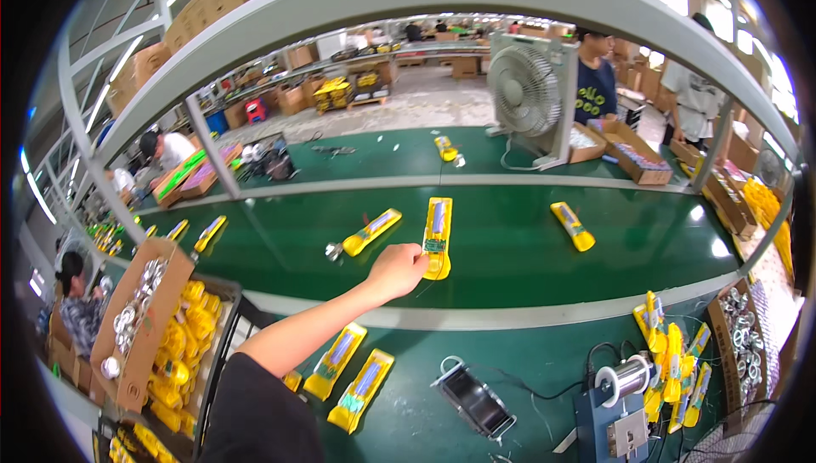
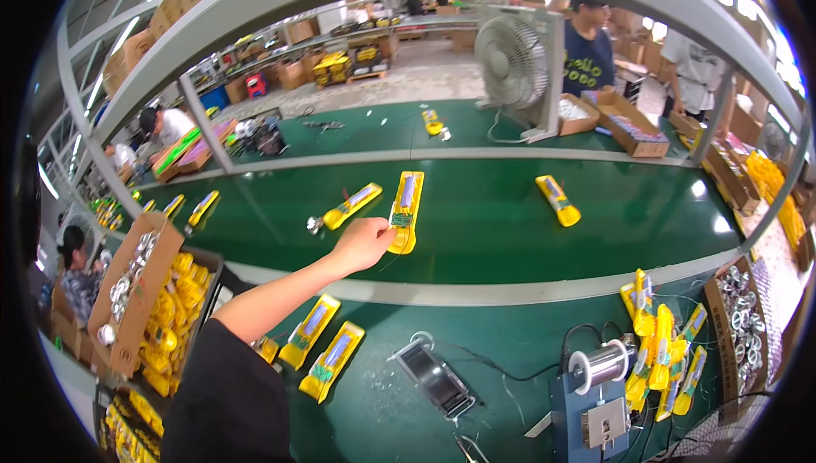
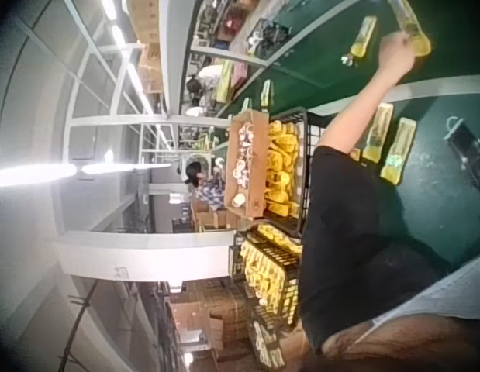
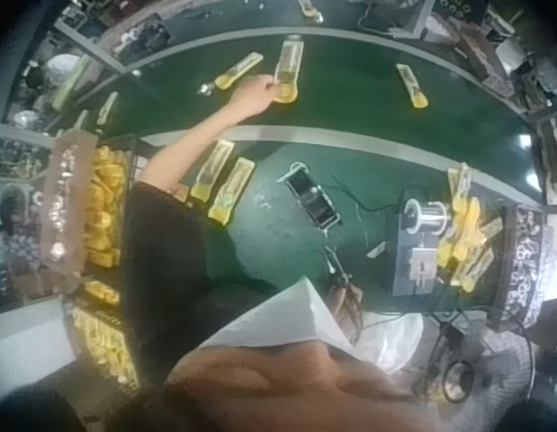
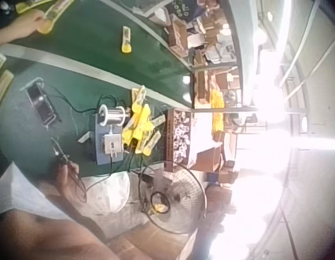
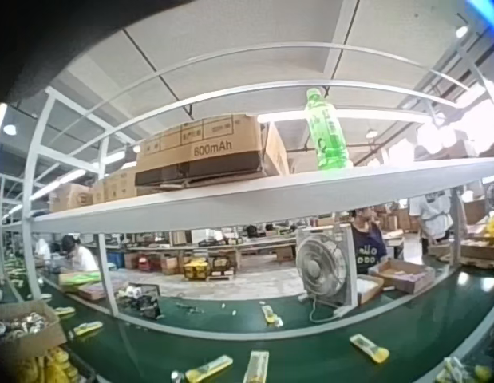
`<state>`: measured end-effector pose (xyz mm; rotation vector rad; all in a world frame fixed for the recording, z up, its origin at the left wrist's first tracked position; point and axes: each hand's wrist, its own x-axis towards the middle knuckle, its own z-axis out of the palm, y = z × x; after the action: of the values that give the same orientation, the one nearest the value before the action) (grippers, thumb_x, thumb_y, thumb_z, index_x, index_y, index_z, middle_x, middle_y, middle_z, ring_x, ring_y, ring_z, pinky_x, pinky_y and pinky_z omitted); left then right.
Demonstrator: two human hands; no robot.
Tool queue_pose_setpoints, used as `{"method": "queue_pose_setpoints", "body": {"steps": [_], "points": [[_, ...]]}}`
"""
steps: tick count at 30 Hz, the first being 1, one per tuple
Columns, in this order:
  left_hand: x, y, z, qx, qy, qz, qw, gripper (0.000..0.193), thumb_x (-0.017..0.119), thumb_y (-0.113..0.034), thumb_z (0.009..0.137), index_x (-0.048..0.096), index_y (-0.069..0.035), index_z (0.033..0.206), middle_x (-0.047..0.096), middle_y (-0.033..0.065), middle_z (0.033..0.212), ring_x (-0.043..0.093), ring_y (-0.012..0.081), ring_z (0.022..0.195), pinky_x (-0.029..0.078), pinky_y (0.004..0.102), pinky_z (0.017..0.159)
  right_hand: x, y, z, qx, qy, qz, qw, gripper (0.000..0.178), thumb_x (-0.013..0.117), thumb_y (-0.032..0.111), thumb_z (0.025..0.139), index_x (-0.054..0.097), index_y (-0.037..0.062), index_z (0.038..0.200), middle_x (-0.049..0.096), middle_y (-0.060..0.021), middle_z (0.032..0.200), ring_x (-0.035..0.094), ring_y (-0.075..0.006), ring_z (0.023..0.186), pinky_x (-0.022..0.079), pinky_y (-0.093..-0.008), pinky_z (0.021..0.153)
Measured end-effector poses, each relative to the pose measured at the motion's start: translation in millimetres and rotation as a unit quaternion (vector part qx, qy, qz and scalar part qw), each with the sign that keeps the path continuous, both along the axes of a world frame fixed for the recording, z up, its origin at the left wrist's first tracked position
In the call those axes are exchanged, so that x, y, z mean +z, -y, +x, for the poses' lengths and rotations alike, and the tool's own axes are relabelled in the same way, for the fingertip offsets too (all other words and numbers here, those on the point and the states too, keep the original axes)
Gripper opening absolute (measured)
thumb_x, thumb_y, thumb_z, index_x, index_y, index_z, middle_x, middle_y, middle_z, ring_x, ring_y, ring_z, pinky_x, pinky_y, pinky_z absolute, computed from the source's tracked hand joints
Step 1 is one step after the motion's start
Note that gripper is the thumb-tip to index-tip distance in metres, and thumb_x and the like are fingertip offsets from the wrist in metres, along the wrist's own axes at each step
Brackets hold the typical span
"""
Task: The person takes flashlight housings and reflectors, solders wires to the circuit boards inside the housings using a soldering iron, and places the assembled components onto the conveyor belt.
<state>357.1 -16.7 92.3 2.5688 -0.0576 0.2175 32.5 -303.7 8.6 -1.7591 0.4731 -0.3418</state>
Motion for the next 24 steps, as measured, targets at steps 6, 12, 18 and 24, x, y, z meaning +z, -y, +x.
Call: {"method": "queue_pose_setpoints", "body": {"steps": [6,12,18,24], "points": [[31,3,-180,-0.030,-0.075,0.037,0.996,0.022,0.048,-0.021,0.079,0.052,-0.003,0.067,0.055,0.0166,0.063,0.055,0.0350,0.062,0.043,0.0441,0.054,-1,6,-11,0.034,0.027,-0.020,0.999,0.021,0.052,0.021,0.084,0.048,0.0016,0.092,0.054,-0.0057,0.075,0.051,-0.0132,0.063,0.041,-0.0253,0.056],[-43,7,-317,-0.036,-0.184,0.008,0.982,0.020,0.047,-0.022,0.081,0.050,-0.005,0.071,0.056,0.0122,0.070,0.055,0.0331,0.064,0.044,0.0423,0.054,-3,-4,-2,-0.014,0.108,-0.113,0.988,0.009,0.055,0.007,0.081,0.050,0.0005,0.084,0.053,-0.0053,0.070,0.051,-0.0176,0.060,0.041,-0.0279,0.055],[-53,-6,-350,0.051,-0.163,-0.073,0.983,0.033,0.056,-0.040,0.079,0.056,-0.007,0.076,0.054,0.0052,0.062,0.054,0.0208,0.055,0.041,0.0316,0.049,-77,21,-16,0.042,0.259,-0.163,0.951,0.033,0.052,-0.001,0.081,0.043,0.0036,0.113,0.049,-0.0161,0.091,0.052,-0.0290,0.074,0.042,-0.0361,0.059],[-28,-80,-320,0.294,0.112,-0.011,0.949,0.010,0.059,-0.010,0.076,0.058,0.000,0.076,0.054,0.0084,0.064,0.051,0.0155,0.054,0.041,0.0272,0.050,-90,27,-18,0.016,0.264,-0.140,0.954,0.028,0.052,0.003,0.084,0.044,0.0024,0.110,0.050,-0.0169,0.090,0.052,-0.0287,0.072,0.042,-0.0368,0.059]]}}
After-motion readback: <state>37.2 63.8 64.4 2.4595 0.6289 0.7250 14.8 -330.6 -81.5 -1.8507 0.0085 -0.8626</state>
